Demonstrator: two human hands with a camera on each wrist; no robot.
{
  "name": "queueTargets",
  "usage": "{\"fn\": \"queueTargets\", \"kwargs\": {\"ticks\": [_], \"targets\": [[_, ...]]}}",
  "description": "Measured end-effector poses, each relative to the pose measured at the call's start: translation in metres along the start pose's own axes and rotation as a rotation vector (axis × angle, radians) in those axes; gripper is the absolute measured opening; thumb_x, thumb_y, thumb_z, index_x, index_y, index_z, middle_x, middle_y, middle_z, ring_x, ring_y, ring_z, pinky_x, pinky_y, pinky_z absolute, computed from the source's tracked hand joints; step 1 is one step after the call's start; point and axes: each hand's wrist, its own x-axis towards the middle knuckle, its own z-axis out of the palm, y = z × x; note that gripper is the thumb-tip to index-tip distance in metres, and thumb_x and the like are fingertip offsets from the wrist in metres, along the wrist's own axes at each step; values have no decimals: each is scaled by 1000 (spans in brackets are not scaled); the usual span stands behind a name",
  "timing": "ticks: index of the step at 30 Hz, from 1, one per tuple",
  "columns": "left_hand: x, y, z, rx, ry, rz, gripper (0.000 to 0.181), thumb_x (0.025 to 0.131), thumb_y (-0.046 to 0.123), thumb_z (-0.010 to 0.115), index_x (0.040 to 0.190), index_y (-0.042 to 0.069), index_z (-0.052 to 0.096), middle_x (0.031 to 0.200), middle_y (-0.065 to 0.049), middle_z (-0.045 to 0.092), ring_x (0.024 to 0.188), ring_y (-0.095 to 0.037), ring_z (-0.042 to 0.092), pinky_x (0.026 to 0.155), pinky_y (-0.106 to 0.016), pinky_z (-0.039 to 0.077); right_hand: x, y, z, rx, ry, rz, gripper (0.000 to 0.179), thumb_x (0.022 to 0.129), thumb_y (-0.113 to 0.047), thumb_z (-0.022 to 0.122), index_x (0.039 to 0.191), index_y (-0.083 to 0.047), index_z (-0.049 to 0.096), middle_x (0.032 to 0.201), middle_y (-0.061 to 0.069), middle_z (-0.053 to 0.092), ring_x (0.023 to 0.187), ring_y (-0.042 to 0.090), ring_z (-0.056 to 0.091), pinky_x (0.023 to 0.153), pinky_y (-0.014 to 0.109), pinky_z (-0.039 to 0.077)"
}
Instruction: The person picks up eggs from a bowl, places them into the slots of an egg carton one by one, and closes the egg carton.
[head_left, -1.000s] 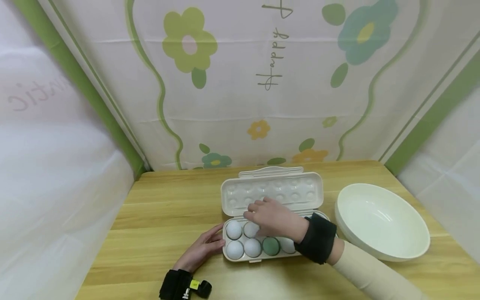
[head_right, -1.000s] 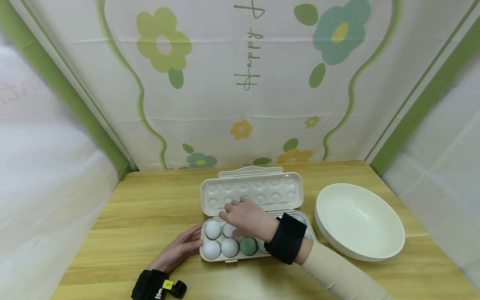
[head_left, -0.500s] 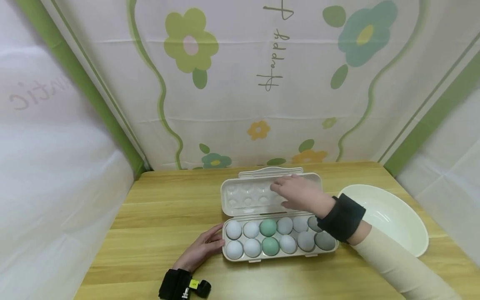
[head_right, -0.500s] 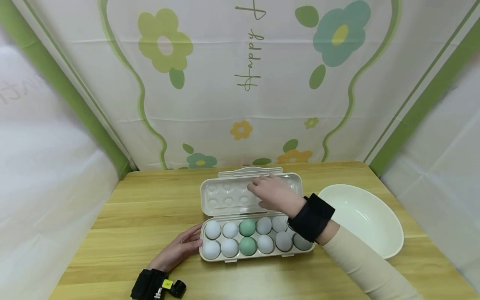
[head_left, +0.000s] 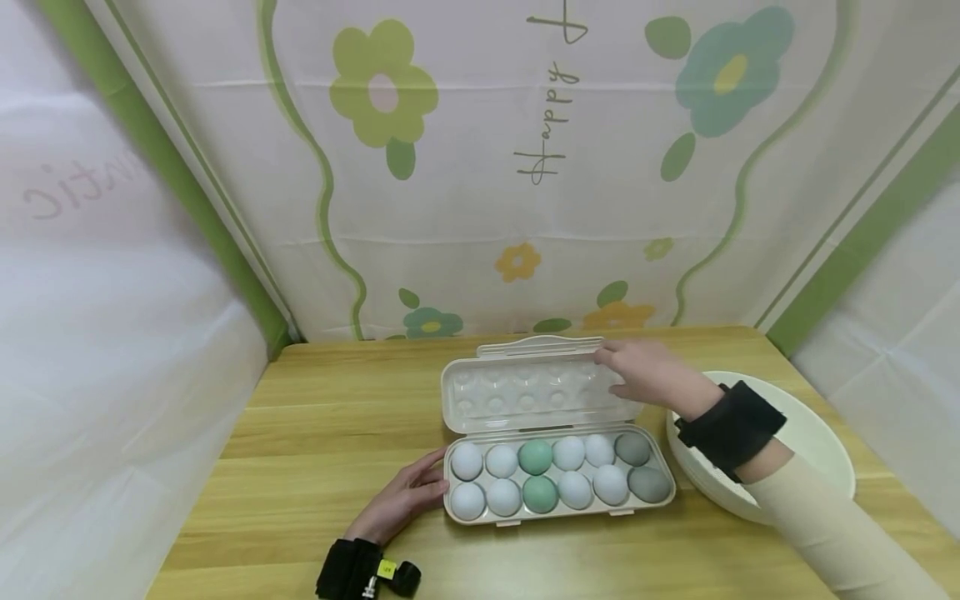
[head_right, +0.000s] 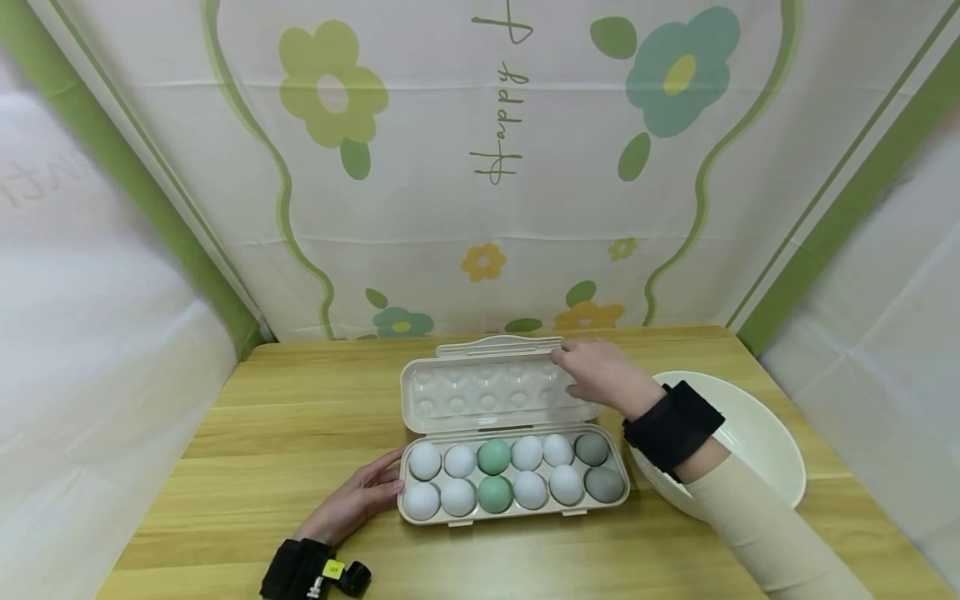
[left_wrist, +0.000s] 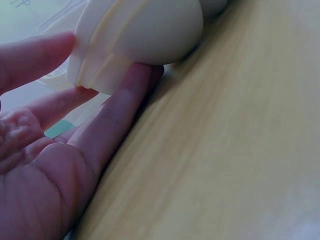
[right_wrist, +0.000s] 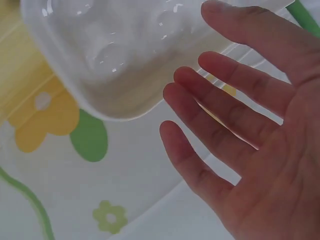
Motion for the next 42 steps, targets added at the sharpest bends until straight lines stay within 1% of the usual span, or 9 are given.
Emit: {"fn": "queueTargets", "kwargs": {"ticks": [6, 10, 16, 21, 25, 28, 33, 42], "targets": [[0, -1, 0, 6, 4, -4, 63, 93, 20, 53, 145, 3, 20, 133, -29, 44, 117, -28, 47, 95, -35, 43, -11, 14, 1, -13, 12, 53, 36, 68, -11, 75, 100, -2, 62, 89, 12, 65, 77, 30, 61, 63, 43, 52], [-1, -1, 1, 3, 3, -4, 64, 93, 20, 53, 145, 2, 20, 134, -30, 42, 118, -28, 47, 95, -35, 43, -19, 21, 1, -24, 23, 61, 36, 67, -10, 76, 100, -2, 62, 86, 12, 65, 73, 29, 61, 60, 42, 51], [-1, 0, 1, 5, 5, -5, 64, 93, 20, 53, 145, 3, 20, 132, -28, 44, 117, -27, 48, 95, -34, 43, -29, 27, 3, -30, -6, 99, 40, 68, -11, 77, 104, -2, 63, 91, 15, 66, 75, 30, 62, 62, 43, 52], [-1, 0, 0, 10, 6, -5, 63, 93, 19, 52, 145, 3, 20, 132, -27, 45, 116, -26, 48, 93, -32, 44, -35, 32, 4, -28, -24, 126, 38, 67, -11, 77, 101, -1, 63, 91, 15, 66, 75, 29, 61, 63, 43, 51], [-1, 0, 0, 5, 2, 1, 63, 94, 19, 52, 145, 3, 19, 133, -28, 44, 117, -26, 48, 93, -32, 44, -39, 36, 5, -39, -22, 121, 36, 67, -11, 77, 99, -1, 63, 88, 14, 66, 72, 28, 61, 61, 42, 51], [-1, 0, 0, 2, 0, 4, 62, 94, 18, 51, 145, 3, 19, 133, -28, 44, 117, -26, 48, 93, -32, 44, -42, 38, 7, -47, -18, 118, 36, 66, -12, 77, 98, -2, 63, 85, 12, 65, 69, 25, 60, 58, 40, 50], [0, 0, 0, 2, -2, 6, 62, 94, 18, 51, 145, 2, 19, 132, -28, 44, 116, -25, 49, 93, -32, 44, -45, 41, 6, -35, -28, 138, 37, 67, -13, 77, 99, -3, 62, 87, 13, 66, 65, 23, 58, 56, 39, 49], [0, 1, 1, 9, 2, 1, 62, 94, 18, 51, 145, 2, 20, 133, -28, 44, 116, -25, 48, 93, -32, 44, -47, 44, 6, -18, -56, 180, 35, 69, -13, 77, 99, -3, 62, 91, 15, 67, 68, 25, 60, 59, 41, 50]]}}
